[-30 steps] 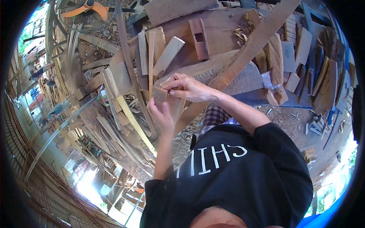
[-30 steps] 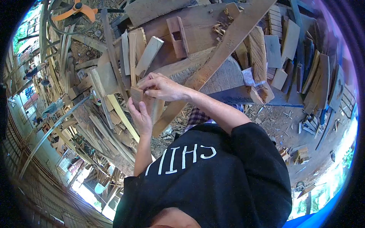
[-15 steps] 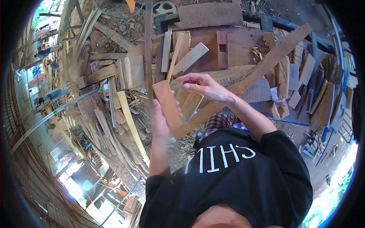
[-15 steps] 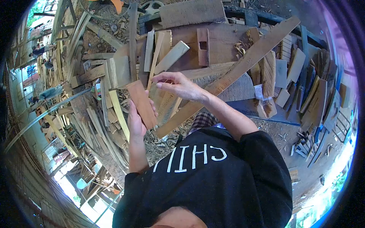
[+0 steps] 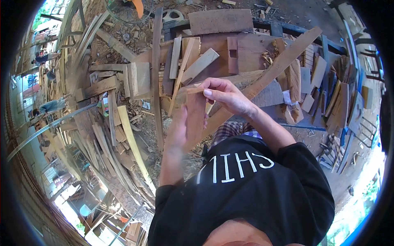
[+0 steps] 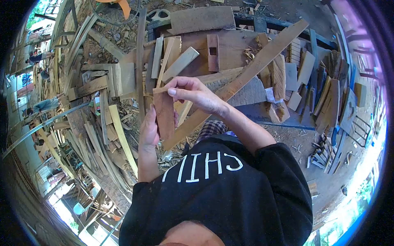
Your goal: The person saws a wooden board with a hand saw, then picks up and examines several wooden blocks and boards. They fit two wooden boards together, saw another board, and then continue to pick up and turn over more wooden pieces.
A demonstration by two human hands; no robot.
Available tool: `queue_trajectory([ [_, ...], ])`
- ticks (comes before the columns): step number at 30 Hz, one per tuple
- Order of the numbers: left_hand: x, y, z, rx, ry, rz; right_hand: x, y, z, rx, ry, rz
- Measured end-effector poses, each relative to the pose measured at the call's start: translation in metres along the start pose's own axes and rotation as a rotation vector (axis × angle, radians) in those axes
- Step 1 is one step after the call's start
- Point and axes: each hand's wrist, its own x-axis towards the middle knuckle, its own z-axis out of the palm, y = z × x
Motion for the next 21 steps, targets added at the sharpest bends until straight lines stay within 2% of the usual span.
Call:
queue_trajectory([
  [6, 0.0, -0.002, 0.005, 0.02, -0.084, 0.023, -0.019, -0.007, 0.004, 0.056, 0.046, -0.004],
  [8, 0.001, -0.003, 0.007, 0.023, -0.099, 0.023, -0.025, -0.007, 0.004, 0.169, 0.08, 0.088],
  [11, 0.001, -0.003, 0.012, 0.073, -0.13, 0.018, -0.033, 0.002, -0.001, 0.287, 0.132, 0.111],
  [15, 0.002, -0.005, 0.018, 0.121, -0.148, -0.02, -0.043, 0.017, -0.007, 0.409, 0.179, 0.071],
  [17, 0.005, -0.008, 0.019, 0.156, -0.173, -0.031, -0.047, 0.029, -0.016, 0.566, 0.173, 0.099],
  [21, 0.013, -0.019, 0.015, 0.15, -0.162, -0.095, -0.052, 0.032, -0.02, 0.589, 0.235, 0.102],
])
